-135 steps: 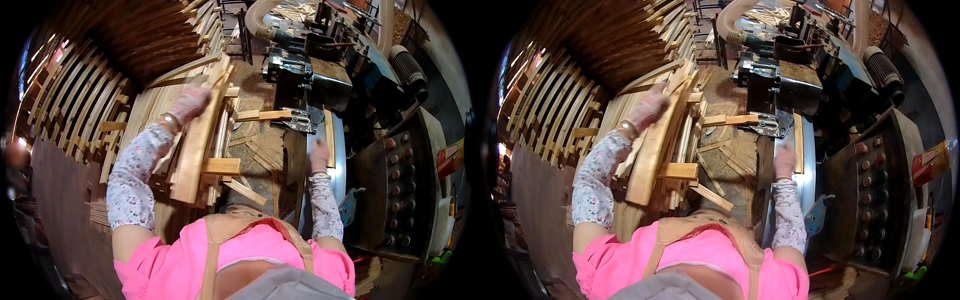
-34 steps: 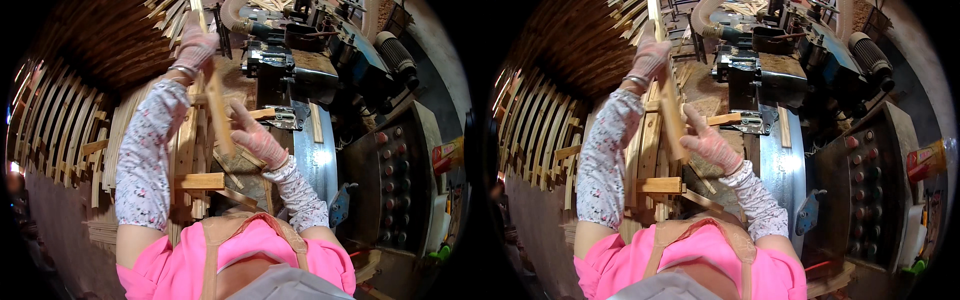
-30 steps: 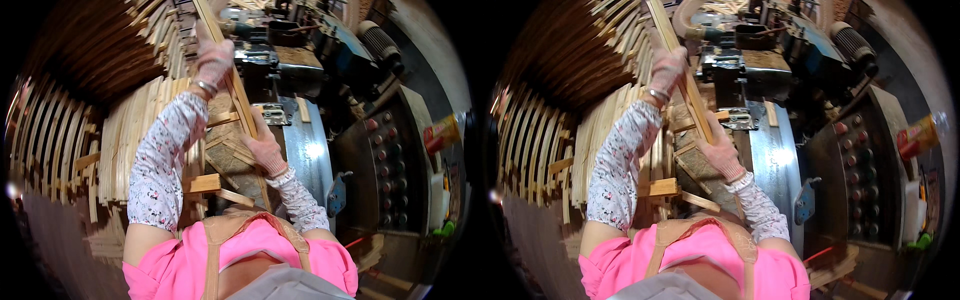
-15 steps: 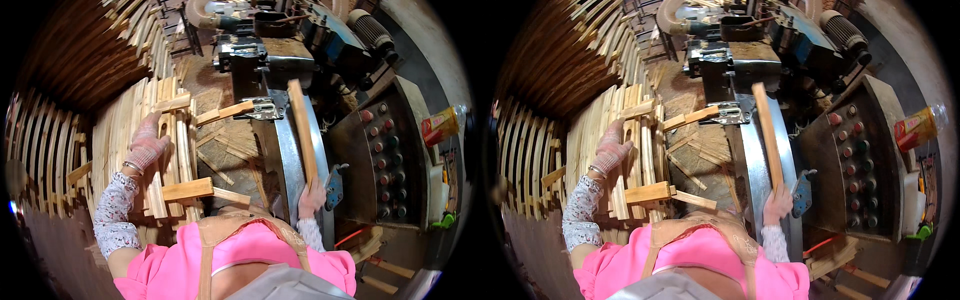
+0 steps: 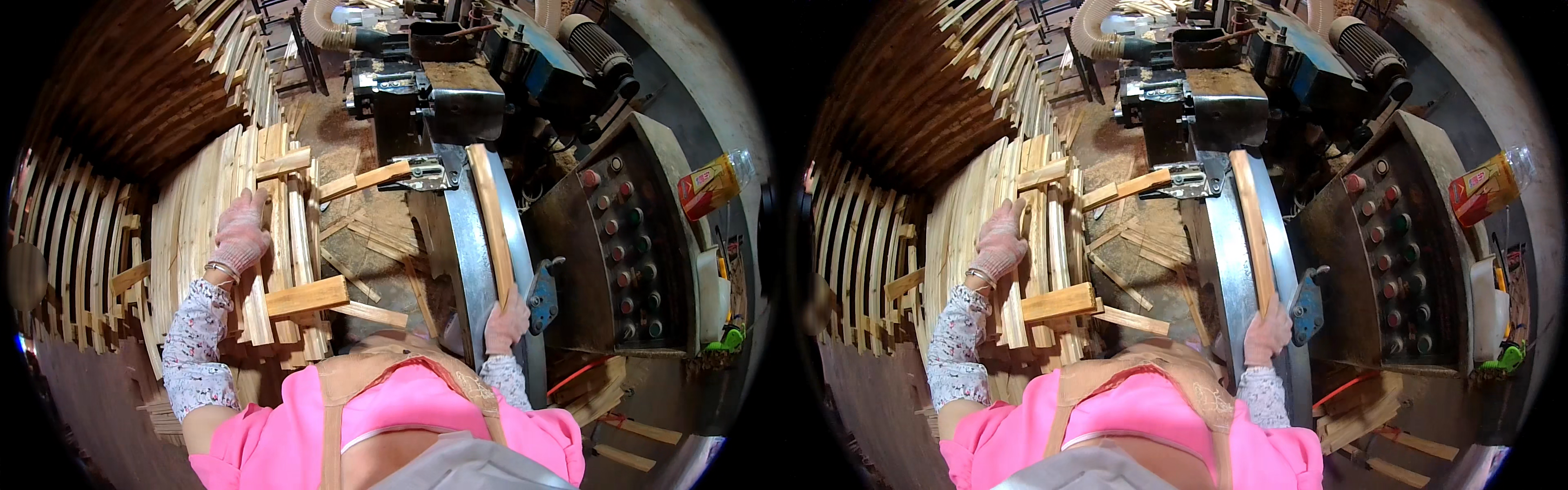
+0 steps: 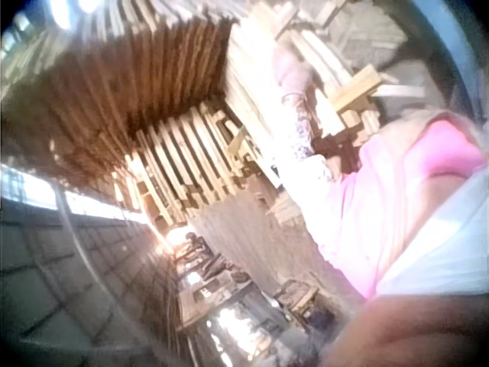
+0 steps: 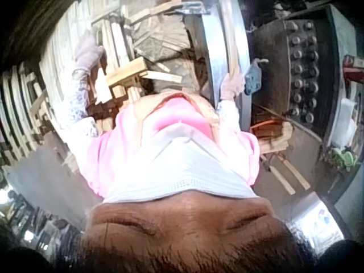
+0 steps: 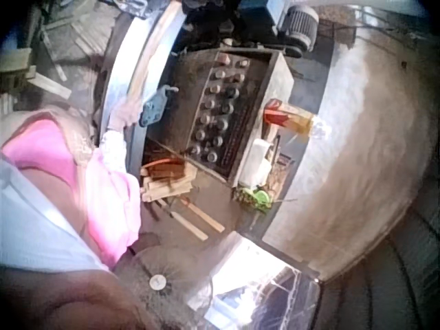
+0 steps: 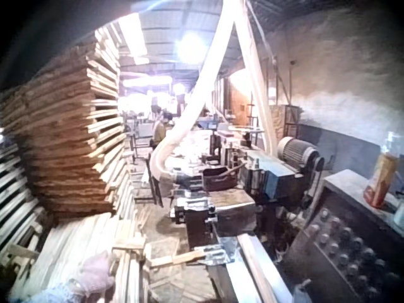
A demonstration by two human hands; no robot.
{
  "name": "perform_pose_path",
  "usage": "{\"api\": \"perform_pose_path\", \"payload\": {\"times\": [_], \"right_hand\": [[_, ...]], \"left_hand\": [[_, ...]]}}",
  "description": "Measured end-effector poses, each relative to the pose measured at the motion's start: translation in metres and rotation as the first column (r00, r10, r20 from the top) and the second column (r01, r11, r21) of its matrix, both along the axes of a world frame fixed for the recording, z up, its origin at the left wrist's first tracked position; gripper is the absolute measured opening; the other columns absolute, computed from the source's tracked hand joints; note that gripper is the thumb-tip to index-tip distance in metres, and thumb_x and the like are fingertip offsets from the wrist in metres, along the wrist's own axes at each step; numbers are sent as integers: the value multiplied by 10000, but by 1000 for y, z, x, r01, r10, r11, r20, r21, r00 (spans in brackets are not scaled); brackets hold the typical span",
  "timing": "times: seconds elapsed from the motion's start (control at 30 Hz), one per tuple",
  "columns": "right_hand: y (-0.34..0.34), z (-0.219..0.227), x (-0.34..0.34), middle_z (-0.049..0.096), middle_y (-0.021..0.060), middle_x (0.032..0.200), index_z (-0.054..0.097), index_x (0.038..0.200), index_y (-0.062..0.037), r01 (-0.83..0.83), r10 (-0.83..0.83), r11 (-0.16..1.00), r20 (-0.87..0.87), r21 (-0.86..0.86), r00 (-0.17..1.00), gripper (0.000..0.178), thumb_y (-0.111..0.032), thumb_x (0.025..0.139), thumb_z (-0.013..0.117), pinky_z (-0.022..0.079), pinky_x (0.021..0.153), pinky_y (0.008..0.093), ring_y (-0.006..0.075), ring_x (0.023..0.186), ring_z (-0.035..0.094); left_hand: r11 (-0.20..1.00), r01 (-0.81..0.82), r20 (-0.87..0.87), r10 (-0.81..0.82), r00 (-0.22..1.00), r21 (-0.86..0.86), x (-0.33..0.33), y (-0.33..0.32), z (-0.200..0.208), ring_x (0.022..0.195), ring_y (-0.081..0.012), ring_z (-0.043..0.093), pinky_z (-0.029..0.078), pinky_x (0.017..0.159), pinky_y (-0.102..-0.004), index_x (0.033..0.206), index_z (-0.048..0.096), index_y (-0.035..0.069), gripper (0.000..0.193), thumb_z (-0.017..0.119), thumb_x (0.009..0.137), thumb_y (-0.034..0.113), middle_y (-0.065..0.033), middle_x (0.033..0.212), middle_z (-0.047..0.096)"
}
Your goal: The person feeds wooden planks into a woodworking machine, likely a planer or jointer, to smooth or shape them. They handle the planks one by one, guiding them through the machine and stacking the processed pieces on a nearby pile.
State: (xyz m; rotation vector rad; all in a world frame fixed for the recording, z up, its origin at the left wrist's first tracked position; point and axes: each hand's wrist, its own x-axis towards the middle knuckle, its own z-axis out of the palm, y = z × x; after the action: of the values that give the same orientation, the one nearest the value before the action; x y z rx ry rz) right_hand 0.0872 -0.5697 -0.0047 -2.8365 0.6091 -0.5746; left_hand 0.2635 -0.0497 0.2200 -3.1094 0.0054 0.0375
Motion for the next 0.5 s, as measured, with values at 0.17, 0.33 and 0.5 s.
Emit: {"api": "perform_pose_path", "payload": {"times": [0.17,0.33,0.5], "right_hand": [[9,-32,43,676,198,1294,532,1557,-140,136,-138,990,125,26,982,682,-260,924,756,512,1006,546,428,1175,626],[17,-29,171,667,193,1314,495,1577,-160,174,-182,983,164,57,970,620,-308,1000,667,530,969,527,421,1140,645],[25,-7,194,673,205,1317,511,1573,-165,-16,-4,992,154,126,988,654,-270,967,734,521,1027,534,426,1220,623]], "left_hand": [[993,-102,-120,94,988,-57,5,-8,7,1404,-428,528,466,1173,-486,1489,506,99,708,673,812,-24,-234,1471,544],[873,-311,-142,277,950,-376,17,2,11,1348,-419,595,500,1143,-466,1456,553,98,603,627,865,4,-256,1439,590],[869,-84,164,186,969,-487,36,34,37,1171,-393,701,577,1016,-457,1451,572,148,550,600,915,27,-234,1303,692]]}}
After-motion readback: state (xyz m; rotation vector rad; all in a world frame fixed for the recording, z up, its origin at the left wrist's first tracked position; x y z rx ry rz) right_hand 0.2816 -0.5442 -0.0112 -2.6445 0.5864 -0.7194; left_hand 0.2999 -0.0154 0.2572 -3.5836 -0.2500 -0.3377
